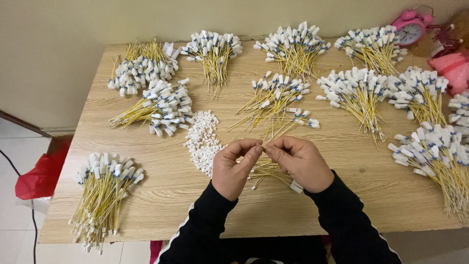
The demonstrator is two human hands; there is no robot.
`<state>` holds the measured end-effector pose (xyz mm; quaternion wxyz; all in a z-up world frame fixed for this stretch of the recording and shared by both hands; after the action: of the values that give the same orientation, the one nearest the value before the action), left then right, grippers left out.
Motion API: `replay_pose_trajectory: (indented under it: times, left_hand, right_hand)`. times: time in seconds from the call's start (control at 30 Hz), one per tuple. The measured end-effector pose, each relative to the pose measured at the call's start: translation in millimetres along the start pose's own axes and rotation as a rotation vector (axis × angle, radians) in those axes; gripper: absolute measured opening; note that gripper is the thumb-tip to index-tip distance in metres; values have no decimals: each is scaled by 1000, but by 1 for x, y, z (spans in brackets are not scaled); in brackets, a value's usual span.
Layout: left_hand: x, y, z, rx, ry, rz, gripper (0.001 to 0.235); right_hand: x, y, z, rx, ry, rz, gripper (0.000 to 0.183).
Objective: Assembling small white caps onto the ends of yellow wires
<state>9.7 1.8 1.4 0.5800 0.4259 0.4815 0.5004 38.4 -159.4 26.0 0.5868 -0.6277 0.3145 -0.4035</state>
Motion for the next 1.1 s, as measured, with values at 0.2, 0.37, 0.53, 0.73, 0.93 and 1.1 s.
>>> replay_pose_trajectory:
  times: [0.2,0.37,0.53,0.73,0.93,1.1]
  left_hand:
    - [1,-20,2,1,-24,-84,14]
    - [-2,-18,3,9,3,-139,13]
    - [-4,-20,3,15,23,-148,13]
    - [-7,-22,2,30,39,-212,14]
    - [-7,-32,3,42,31,-195,16]
    - [-7,-28,2,43,31,-219,20]
  right_hand:
    - [3,16,3,-34,-35,49,18]
    - [-3,4,3,-5,-1,88,14]
    - [-3,2,4,43,37,39,16]
    - [-1,-2,4,49,63,-25,13]
    - [2,-2,5,27,43,8,13]
    - [3,-4,4,37,27,-17,12]
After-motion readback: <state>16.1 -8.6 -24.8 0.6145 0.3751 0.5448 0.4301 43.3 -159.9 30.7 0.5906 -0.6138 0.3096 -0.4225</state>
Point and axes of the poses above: each hand's wrist, its own z-axis towards the middle knuckle, its own x-axis out of the back of the hand, y = z × x, the point moved 1 cm from there along z, towards the middle knuckle, and after that the axes turned 11 degrees about -y, right-handed, at the moved point
